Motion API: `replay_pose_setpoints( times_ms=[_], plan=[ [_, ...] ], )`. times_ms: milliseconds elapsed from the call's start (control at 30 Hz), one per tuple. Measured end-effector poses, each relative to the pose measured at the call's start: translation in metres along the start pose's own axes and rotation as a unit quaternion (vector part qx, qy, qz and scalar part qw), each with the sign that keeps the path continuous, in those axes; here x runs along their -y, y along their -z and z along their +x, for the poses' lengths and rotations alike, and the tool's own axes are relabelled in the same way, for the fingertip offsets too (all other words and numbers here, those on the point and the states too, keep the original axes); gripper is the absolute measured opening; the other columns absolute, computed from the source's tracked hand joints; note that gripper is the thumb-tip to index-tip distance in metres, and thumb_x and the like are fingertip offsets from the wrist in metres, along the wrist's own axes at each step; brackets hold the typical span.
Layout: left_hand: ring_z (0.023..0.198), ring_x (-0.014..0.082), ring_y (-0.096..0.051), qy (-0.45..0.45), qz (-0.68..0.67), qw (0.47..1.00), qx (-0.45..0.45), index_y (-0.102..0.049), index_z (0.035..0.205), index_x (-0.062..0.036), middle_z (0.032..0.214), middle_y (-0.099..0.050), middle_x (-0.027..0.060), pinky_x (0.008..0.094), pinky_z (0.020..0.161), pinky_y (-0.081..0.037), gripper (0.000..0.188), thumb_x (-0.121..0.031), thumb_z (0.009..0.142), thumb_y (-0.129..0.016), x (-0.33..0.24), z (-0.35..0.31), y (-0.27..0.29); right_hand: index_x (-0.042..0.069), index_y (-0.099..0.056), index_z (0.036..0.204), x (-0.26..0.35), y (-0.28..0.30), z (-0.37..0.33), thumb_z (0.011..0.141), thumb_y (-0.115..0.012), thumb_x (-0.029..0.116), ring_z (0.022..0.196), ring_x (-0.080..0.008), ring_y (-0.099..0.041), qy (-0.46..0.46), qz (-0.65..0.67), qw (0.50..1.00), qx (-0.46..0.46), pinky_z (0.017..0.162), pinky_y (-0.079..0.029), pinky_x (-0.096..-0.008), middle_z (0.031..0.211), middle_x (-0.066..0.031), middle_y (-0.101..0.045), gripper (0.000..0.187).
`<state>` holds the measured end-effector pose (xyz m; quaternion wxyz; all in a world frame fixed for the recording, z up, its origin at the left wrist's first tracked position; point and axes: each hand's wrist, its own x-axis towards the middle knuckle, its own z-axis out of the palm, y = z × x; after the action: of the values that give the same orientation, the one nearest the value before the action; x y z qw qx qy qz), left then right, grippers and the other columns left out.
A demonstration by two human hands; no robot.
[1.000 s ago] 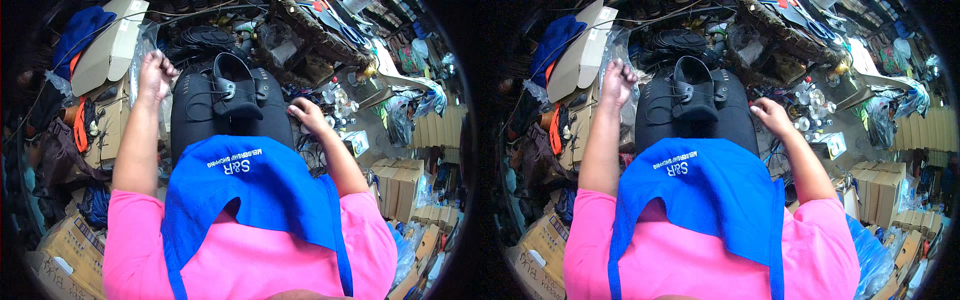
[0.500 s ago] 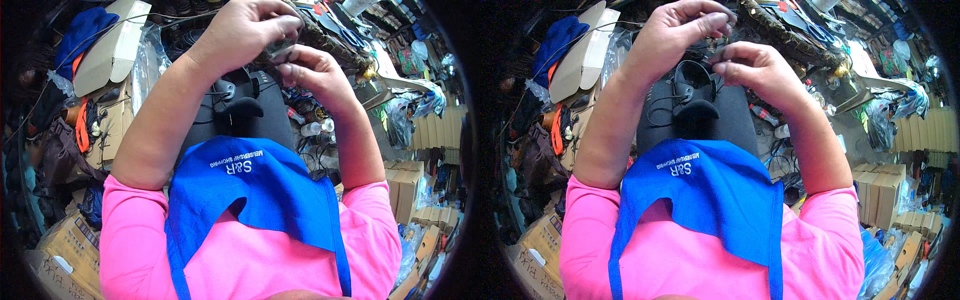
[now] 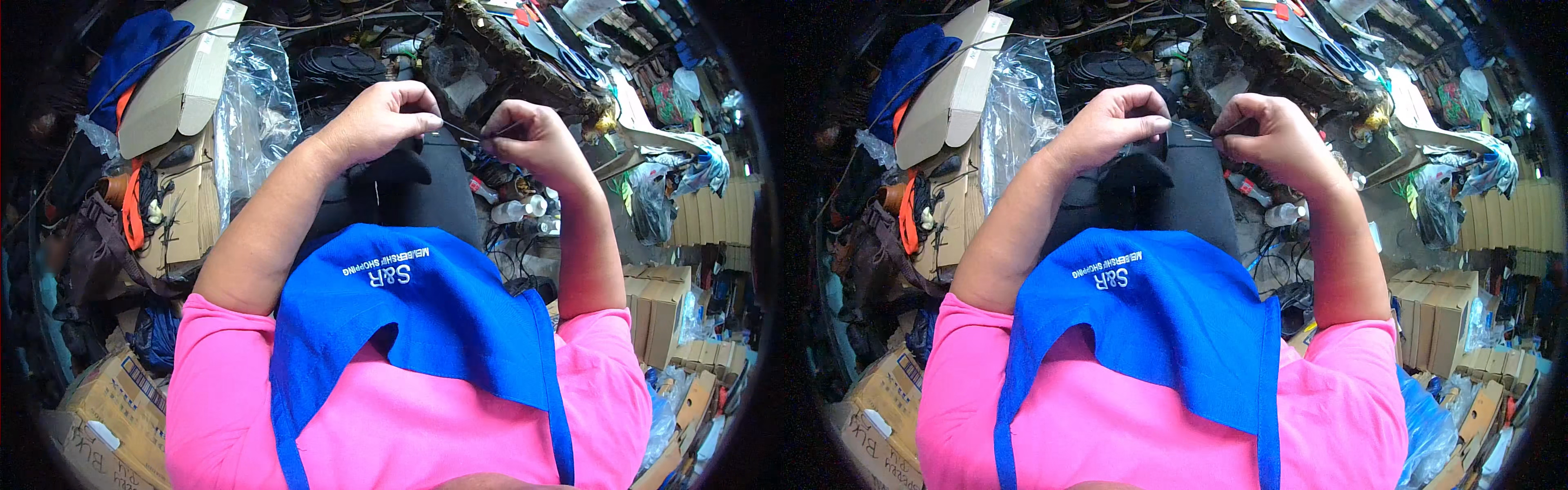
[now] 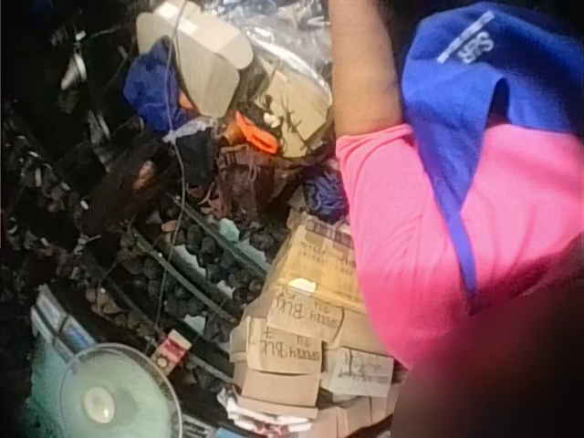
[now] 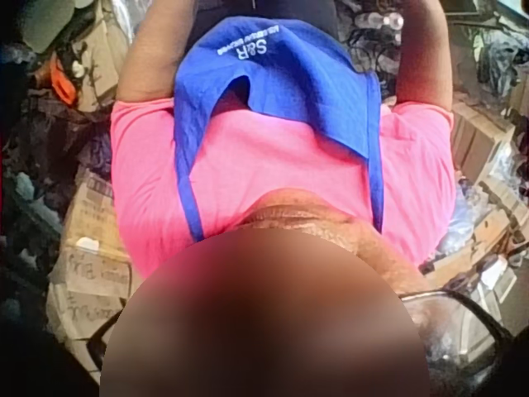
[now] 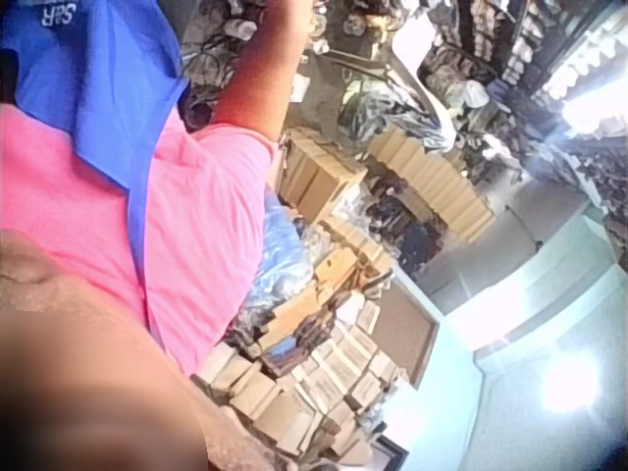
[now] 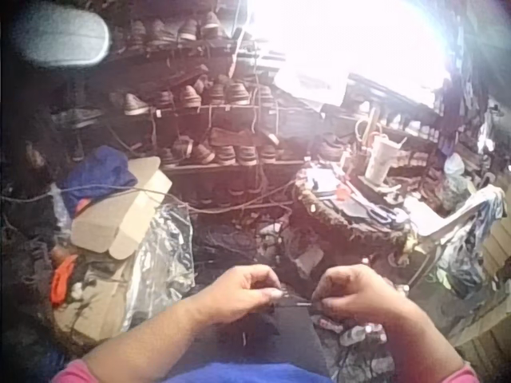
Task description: Repairing a black leather shoe by sewing and singeing threads.
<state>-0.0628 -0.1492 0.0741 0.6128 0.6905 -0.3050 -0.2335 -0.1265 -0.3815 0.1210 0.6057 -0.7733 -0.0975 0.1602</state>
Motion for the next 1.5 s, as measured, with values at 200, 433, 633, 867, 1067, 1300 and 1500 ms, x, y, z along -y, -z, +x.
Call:
replay_pose_setpoints(
  times_ms=[200,433,633,867,1067,1300,1500],
  plan=[
    [0.076,0.0085,-0.059,0.032,-0.17,0.984,-0.05,-0.064,0.107,-0.0021,0.086,-0.064,0.0014,0.0234,0.073,-0.048,0.024,-0.016,0.087,-0.062,0.003,-0.001,-0.02,0.0,-0.064,0.086,-0.009,-0.012,0.021,0.081,-0.069,0.007,0.068,-0.0041,-0.056,0.138,-0.034,0.964,-0.223,0.062,-0.045,-0.0192,0.076,-0.0009,-0.064,0.01],
    [0.078,0.0122,-0.061,-0.049,-0.34,0.925,-0.161,-0.063,0.102,-0.0067,0.089,-0.066,0.0027,0.0272,0.074,-0.048,0.017,-0.018,0.091,-0.059,-0.007,0.022,-0.017,-0.001,-0.066,0.092,-0.002,-0.04,0.044,0.083,-0.068,0.005,0.074,-0.0062,-0.06,0.2,0.027,0.953,-0.228,0.067,-0.049,-0.0198,0.082,-0.003,-0.067,0.011],
    [0.094,0.031,-0.058,-0.009,-0.543,0.79,-0.285,-0.053,0.091,-0.0021,0.094,-0.058,0.0126,0.0428,0.082,-0.047,0.022,-0.018,0.098,-0.04,0.003,0.038,-0.001,0.004,-0.06,0.098,-0.045,-0.052,0.053,0.092,-0.056,0.015,0.094,-0.0214,-0.063,0.197,0.259,0.924,-0.203,0.086,-0.049,-0.0338,0.1,-0.0113,-0.065,0.013],
    [0.055,0.0152,-0.04,-0.07,-0.636,0.731,-0.236,-0.046,0.075,-0.0099,0.06,-0.04,0.0021,0.03,0.058,-0.039,0.029,-0.025,0.099,-0.04,0.076,0.001,0.051,0.011,-0.055,0.083,-0.099,-0.032,0.028,0.096,-0.045,0.032,0.087,-0.0296,-0.061,0.046,0.616,0.75,-0.235,0.095,-0.042,-0.0471,0.077,-0.0108,-0.063,0.027],
    [0.042,0.0085,-0.028,0.056,-0.413,0.79,-0.449,-0.043,0.082,-0.0192,0.055,-0.032,-0.0038,0.0242,0.043,-0.025,0.014,-0.015,0.096,-0.044,0.103,-0.049,0.064,0.016,-0.045,0.079,-0.187,0.021,-0.032,0.096,-0.049,0.024,0.043,-0.0093,-0.029,-0.019,0.451,0.851,-0.267,0.061,-0.041,-0.0293,0.051,0.0035,-0.03,0.019],
    [0.053,0.0058,-0.042,-0.018,-0.042,0.969,-0.244,-0.057,0.103,-0.0116,0.062,-0.045,-0.0038,0.0242,0.049,-0.037,0.017,-0.023,0.09,-0.058,0.062,-0.045,0.06,0.01,-0.055,0.095,-0.132,0.036,-0.032,0.092,-0.056,0.024,0.078,-0.0162,-0.058,-0.039,0.33,0.895,-0.299,0.076,-0.045,-0.0323,0.081,-0.002,-0.059,0.015],
    [0.076,0.0096,-0.058,-0.108,0.197,0.966,-0.128,-0.061,0.113,-0.0102,0.081,-0.064,0.0063,0.0282,0.07,-0.048,0.036,-0.028,0.082,-0.068,0.012,-0.026,-0.026,0.002,-0.058,0.104,0.0,-0.004,-0.009,0.093,-0.054,0.02,0.07,-0.0071,-0.049,0.145,0.158,0.973,-0.088,0.073,-0.041,-0.0236,0.078,-0.0001,-0.056,0.021]
  ],
)
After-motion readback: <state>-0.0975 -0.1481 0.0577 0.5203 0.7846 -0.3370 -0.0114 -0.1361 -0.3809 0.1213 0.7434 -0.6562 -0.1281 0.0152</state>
